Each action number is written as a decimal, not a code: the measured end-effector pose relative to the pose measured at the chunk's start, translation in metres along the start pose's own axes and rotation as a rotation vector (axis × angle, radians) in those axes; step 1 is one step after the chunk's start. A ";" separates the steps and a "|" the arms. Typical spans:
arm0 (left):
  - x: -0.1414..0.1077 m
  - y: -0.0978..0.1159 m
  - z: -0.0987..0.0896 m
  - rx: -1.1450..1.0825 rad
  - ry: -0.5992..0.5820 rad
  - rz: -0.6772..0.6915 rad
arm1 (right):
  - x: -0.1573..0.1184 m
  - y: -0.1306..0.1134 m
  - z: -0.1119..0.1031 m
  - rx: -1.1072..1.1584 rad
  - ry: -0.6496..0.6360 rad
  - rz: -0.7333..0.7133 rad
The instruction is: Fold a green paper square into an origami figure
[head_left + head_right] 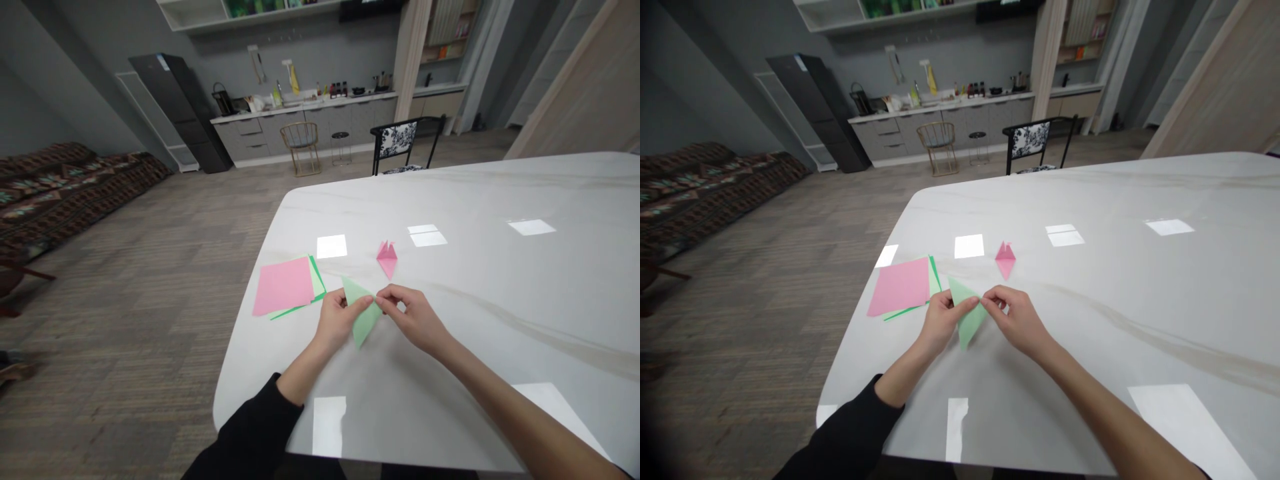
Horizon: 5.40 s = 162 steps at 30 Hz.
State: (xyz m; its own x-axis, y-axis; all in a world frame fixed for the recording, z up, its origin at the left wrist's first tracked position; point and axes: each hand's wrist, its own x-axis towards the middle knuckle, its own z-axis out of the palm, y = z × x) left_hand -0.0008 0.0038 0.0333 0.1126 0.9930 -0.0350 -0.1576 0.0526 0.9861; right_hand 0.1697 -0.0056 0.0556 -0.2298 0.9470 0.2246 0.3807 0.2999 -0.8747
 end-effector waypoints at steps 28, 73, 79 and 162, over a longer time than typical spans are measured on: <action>0.004 -0.002 -0.006 0.188 -0.114 0.116 | 0.002 0.009 0.005 0.160 -0.048 0.103; 0.019 -0.003 -0.026 0.104 -0.040 0.184 | 0.008 0.024 -0.003 0.387 0.137 0.161; 0.018 -0.004 -0.024 -0.002 -0.055 0.139 | 0.010 0.017 -0.005 0.473 0.165 0.222; 0.005 0.008 -0.014 0.058 -0.341 0.068 | -0.003 0.011 0.010 0.044 0.009 -0.133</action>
State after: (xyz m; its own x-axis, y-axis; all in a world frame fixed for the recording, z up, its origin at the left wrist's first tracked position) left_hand -0.0154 0.0102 0.0389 0.4261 0.9014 0.0772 -0.1209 -0.0278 0.9923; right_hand 0.1660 -0.0057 0.0410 -0.2673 0.9003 0.3435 0.3082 0.4177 -0.8547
